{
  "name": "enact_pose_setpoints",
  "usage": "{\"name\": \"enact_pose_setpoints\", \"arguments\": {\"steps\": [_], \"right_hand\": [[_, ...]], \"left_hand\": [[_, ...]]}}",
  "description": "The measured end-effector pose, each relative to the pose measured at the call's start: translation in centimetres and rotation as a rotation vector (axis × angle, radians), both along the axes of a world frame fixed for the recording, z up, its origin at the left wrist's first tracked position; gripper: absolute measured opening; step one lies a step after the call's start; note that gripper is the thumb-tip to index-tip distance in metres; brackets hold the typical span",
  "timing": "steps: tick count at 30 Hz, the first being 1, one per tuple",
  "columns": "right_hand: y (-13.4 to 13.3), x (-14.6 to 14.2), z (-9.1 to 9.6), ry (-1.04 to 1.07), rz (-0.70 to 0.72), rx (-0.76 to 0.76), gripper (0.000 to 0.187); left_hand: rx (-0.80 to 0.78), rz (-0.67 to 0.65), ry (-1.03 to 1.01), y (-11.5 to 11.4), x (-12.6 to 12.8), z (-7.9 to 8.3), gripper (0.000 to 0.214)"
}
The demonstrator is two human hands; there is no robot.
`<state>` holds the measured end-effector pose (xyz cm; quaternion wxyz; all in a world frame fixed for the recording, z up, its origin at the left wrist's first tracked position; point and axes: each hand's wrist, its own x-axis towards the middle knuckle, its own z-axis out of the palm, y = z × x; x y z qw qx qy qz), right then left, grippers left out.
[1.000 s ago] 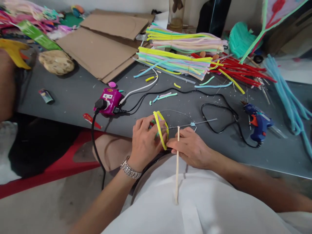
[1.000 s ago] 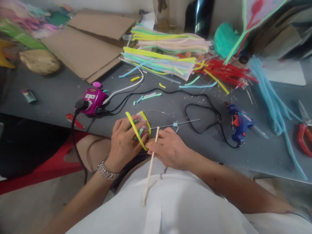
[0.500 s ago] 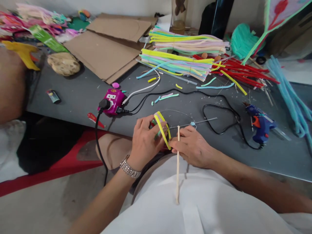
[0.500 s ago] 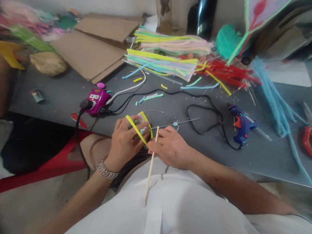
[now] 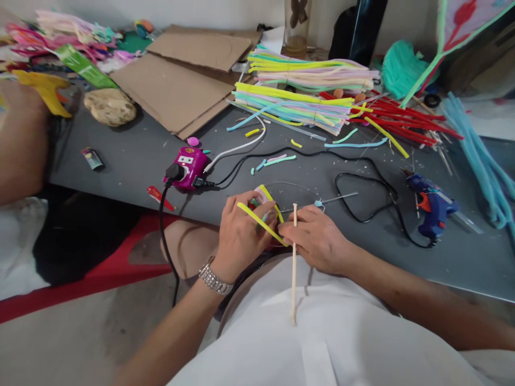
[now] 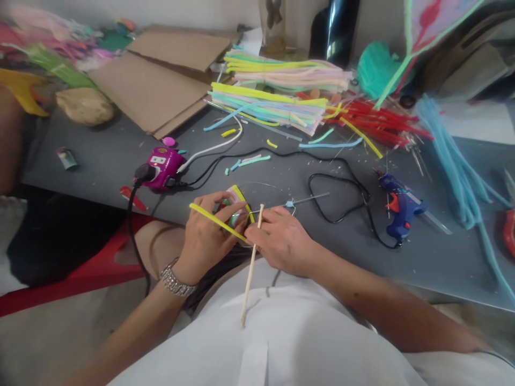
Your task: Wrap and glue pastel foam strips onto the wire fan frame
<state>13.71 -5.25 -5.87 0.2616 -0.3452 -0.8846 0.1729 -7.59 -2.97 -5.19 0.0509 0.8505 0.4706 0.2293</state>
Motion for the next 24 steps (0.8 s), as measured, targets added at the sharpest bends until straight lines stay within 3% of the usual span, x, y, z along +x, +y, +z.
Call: {"name": "enact_pose_setpoints", "arguments": {"steps": [8, 24], "right_hand": [[-0.19, 0.27, 0.06, 0.131, -0.012, 0.063, 0.017], [-0.48, 0.05, -0.02, 0.161, -0.017, 0.08, 0.017]], "left_hand": [[-0.029, 0.003, -0.008, -0.28, -0.07, 0.08, 0.026], [0.019, 0.046, -0.005, -0.33, 0.12, -0.23, 0.021]]}}
